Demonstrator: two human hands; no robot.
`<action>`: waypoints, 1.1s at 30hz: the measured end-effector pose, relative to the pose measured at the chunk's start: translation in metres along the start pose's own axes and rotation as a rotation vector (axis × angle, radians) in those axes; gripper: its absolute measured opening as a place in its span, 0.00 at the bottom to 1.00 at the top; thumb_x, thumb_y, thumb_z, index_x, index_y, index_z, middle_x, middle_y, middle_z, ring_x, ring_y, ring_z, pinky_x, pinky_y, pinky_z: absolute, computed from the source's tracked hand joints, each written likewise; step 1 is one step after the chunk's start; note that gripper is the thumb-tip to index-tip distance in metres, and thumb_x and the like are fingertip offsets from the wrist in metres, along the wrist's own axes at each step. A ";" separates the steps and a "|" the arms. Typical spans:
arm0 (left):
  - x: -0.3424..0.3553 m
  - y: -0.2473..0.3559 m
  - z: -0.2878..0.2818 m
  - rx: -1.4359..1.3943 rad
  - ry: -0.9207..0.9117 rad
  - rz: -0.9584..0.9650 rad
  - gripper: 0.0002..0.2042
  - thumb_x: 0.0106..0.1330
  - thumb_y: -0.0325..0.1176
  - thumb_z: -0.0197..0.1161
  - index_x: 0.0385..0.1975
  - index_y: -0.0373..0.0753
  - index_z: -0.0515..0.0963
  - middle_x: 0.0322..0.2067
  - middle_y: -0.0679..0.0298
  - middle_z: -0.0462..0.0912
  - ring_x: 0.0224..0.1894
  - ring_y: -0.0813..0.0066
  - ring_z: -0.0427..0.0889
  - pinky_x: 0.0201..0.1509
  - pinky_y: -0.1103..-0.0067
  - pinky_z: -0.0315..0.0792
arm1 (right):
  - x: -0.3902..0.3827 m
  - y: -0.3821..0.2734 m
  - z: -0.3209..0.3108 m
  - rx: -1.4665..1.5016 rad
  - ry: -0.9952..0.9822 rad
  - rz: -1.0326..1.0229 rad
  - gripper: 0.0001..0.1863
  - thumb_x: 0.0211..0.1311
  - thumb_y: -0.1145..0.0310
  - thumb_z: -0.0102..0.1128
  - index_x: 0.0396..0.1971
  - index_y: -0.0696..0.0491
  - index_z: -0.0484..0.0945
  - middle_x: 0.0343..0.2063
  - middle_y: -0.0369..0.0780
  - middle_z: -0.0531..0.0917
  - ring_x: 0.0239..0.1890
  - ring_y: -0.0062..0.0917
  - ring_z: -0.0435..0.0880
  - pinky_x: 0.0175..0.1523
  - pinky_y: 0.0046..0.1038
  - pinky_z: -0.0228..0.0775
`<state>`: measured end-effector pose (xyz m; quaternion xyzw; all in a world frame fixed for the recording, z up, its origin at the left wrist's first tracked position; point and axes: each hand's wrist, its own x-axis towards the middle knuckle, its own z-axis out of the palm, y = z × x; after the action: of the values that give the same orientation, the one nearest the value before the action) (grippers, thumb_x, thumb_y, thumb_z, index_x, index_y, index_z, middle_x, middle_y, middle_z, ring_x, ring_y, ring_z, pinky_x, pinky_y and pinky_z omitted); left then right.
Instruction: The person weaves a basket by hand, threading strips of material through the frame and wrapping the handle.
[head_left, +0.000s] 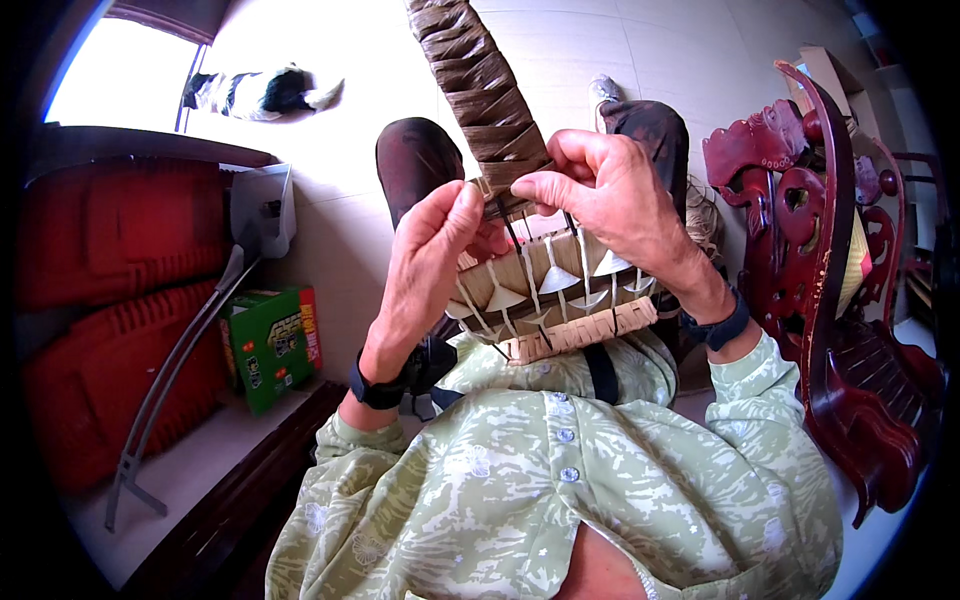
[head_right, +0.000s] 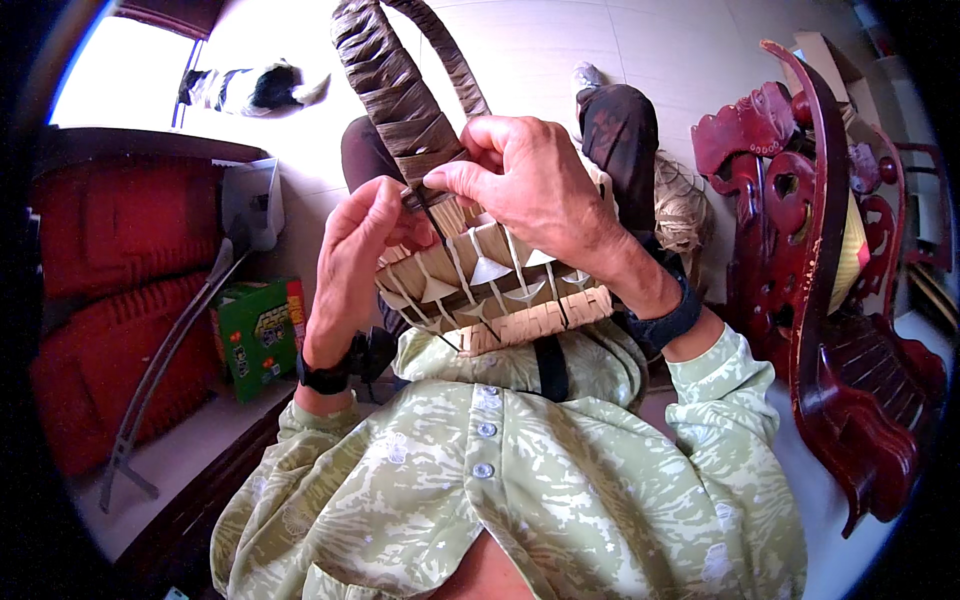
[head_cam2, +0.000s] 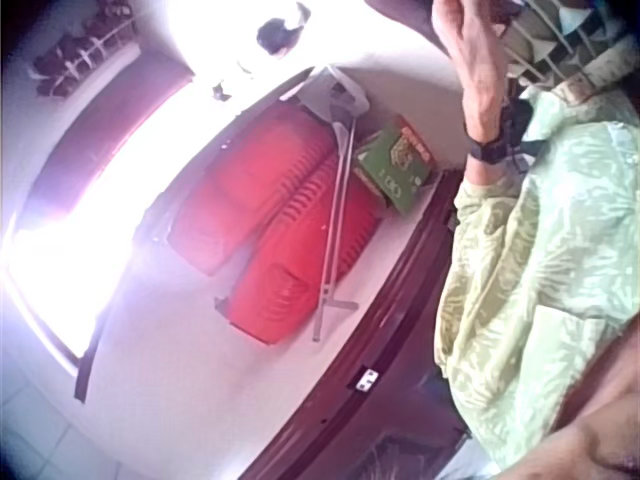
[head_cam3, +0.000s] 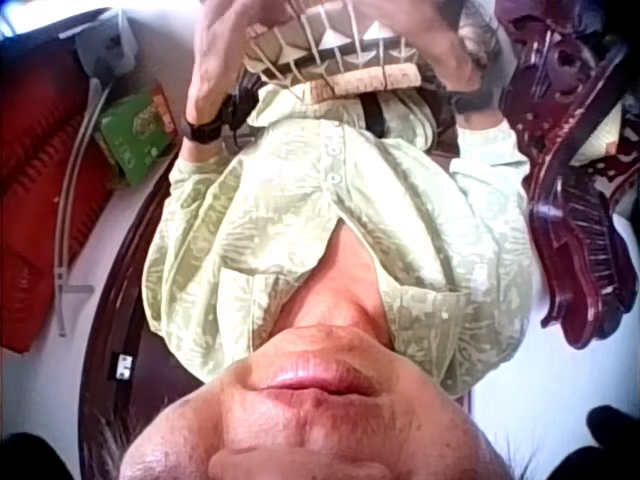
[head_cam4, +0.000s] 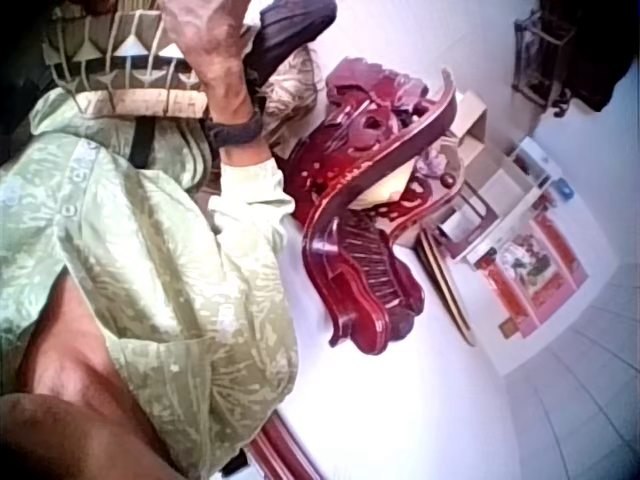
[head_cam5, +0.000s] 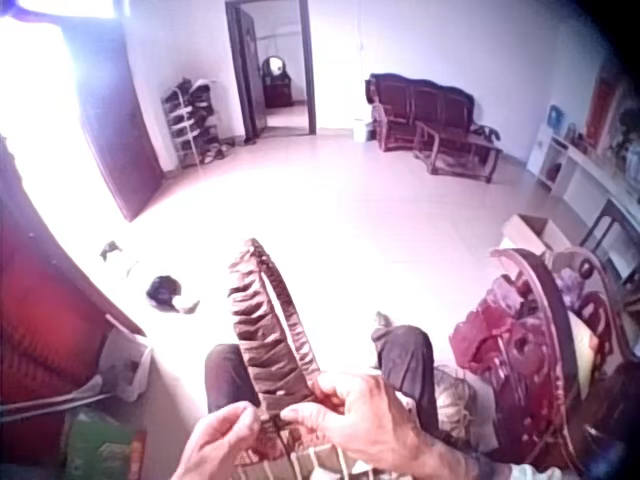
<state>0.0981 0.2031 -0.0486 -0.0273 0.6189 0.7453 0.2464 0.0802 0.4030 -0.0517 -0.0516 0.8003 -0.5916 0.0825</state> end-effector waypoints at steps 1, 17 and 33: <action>0.000 0.004 0.000 -0.029 -0.001 -0.034 0.10 0.72 0.36 0.55 0.38 0.34 0.74 0.27 0.69 0.78 0.32 0.86 0.77 0.40 0.85 0.74 | 0.000 0.001 0.000 -0.012 0.004 0.001 0.16 0.56 0.64 0.69 0.22 0.60 0.76 0.13 0.35 0.74 0.19 0.13 0.68 0.24 0.25 0.63; 0.001 -0.014 -0.028 0.102 -0.114 0.150 0.06 0.69 0.25 0.57 0.41 0.33 0.76 0.31 0.58 0.85 0.33 0.71 0.86 0.38 0.78 0.79 | -0.004 -0.009 0.001 -0.097 -0.047 0.033 0.10 0.62 0.70 0.64 0.27 0.61 0.76 0.22 0.33 0.81 0.27 0.10 0.79 0.31 0.16 0.71; 0.035 -0.005 -0.021 -0.030 -0.311 -0.010 0.06 0.63 0.30 0.66 0.30 0.36 0.76 0.26 0.64 0.82 0.27 0.78 0.82 0.31 0.81 0.77 | -0.001 0.003 0.002 0.019 0.014 -0.018 0.15 0.56 0.63 0.68 0.27 0.61 0.80 0.17 0.38 0.80 0.21 0.15 0.74 0.27 0.24 0.67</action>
<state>0.0637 0.1959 -0.0700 0.0818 0.5619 0.7485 0.3425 0.0815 0.4023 -0.0554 -0.0537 0.7948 -0.6002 0.0720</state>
